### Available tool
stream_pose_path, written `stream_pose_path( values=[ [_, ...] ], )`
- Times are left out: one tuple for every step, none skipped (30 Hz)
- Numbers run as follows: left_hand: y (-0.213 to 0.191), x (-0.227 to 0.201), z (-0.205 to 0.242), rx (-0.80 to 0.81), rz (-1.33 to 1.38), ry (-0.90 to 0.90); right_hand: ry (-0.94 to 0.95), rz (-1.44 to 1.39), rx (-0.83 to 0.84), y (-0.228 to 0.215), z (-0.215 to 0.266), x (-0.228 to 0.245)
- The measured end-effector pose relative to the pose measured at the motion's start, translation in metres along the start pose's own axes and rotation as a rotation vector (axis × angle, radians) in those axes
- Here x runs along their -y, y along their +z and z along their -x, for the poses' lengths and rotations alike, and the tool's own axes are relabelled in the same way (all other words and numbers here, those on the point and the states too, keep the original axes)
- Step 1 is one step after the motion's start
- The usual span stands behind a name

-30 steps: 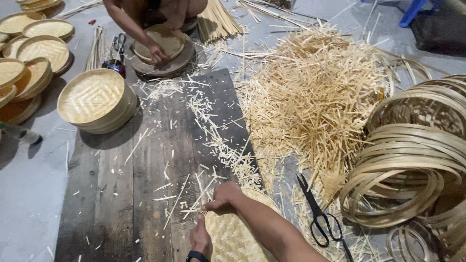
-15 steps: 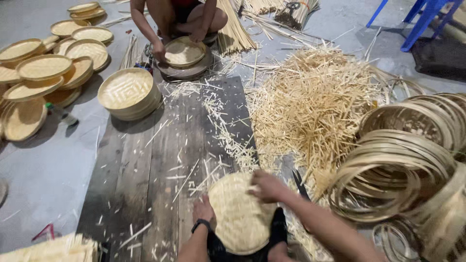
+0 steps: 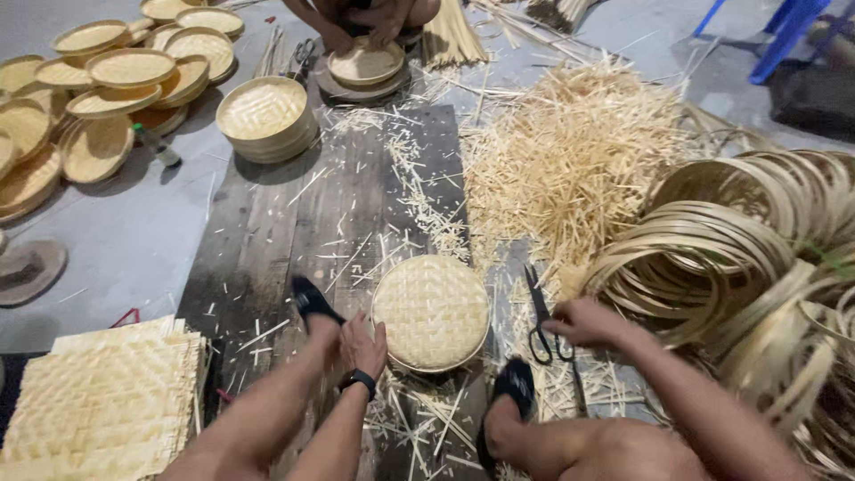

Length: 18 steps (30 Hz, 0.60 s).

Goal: The person constructs bamboo trays by placing woven mats onto circular wooden molds, fitting bamboo hoops over them, and using a cutting tool to trim excess bamboo from the edges before removing the finished trays.

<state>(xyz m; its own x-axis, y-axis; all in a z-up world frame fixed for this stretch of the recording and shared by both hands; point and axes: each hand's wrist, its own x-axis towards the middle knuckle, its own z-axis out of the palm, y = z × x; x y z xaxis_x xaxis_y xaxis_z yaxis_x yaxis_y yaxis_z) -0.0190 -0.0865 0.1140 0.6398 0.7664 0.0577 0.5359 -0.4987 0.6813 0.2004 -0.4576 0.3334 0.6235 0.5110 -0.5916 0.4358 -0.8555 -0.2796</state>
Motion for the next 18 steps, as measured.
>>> stream_pose_path(
  values=[
    [0.000, 0.005, -0.004, -0.009, -0.007, -0.002, 0.021, -0.095, 0.037, 0.022, -0.021, -0.004],
    [-0.002, 0.014, -0.007, 0.098, -0.021, -0.053, 0.042, -0.189, 0.075, 0.047, -0.045, -0.005],
    [-0.001, 0.021, -0.016, 0.205, -0.038, -0.100, 0.002, -0.250, 0.056, 0.071, -0.070, -0.009],
    [0.003, 0.027, -0.030, 0.198, -0.047, -0.097, -0.037, -0.311, 0.037, 0.095, -0.096, -0.011],
    [0.011, 0.033, -0.038, 0.241, 0.016, -0.243, -0.018, -0.361, -0.036, 0.123, -0.121, -0.012],
    [0.022, 0.037, -0.050, 0.283, 0.078, -0.390, 0.001, -0.410, -0.110, 0.146, -0.146, -0.012],
    [0.033, 0.039, -0.064, 0.286, 0.066, -0.396, 0.001, -0.418, -0.099, 0.165, -0.168, -0.012],
    [0.044, 0.038, -0.079, 0.278, 0.178, -0.545, 0.052, -0.501, -0.179, 0.179, -0.186, -0.009],
    [0.051, 0.037, -0.087, 0.269, 0.290, -0.698, 0.106, -0.580, -0.256, 0.189, -0.201, -0.006],
    [0.057, 0.033, -0.096, 0.271, 0.277, -0.708, 0.109, -0.587, -0.241, 0.193, -0.216, 0.000],
    [0.063, 0.026, -0.098, 0.247, 0.640, -0.960, 0.170, -0.926, -0.161, 0.200, -0.223, 0.009],
    [0.068, 0.017, -0.100, 0.201, 1.011, -1.200, 0.235, -1.263, -0.079, 0.204, -0.231, 0.019],
    [0.071, 0.007, -0.100, 0.213, 0.985, -1.223, 0.266, -1.273, -0.066, 0.206, -0.237, 0.027],
    [0.072, -0.002, -0.098, 0.102, 0.872, -1.252, 0.354, -1.584, -0.075, 0.208, -0.241, 0.035],
    [0.072, -0.010, -0.097, -0.014, 0.765, -1.266, 0.432, -1.890, -0.092, 0.203, -0.246, 0.037],
    [0.072, -0.014, -0.090, -0.008, 0.747, -1.279, 0.454, -1.894, -0.086, 0.200, -0.242, 0.033],
    [0.070, -0.013, -0.087, -0.062, 0.920, -1.124, 0.353, -1.867, -0.219, 0.199, -0.237, 0.032],
    [0.069, -0.009, -0.085, -0.114, 1.085, -0.959, 0.251, -1.831, -0.350, 0.199, -0.233, 0.034]
  ],
)
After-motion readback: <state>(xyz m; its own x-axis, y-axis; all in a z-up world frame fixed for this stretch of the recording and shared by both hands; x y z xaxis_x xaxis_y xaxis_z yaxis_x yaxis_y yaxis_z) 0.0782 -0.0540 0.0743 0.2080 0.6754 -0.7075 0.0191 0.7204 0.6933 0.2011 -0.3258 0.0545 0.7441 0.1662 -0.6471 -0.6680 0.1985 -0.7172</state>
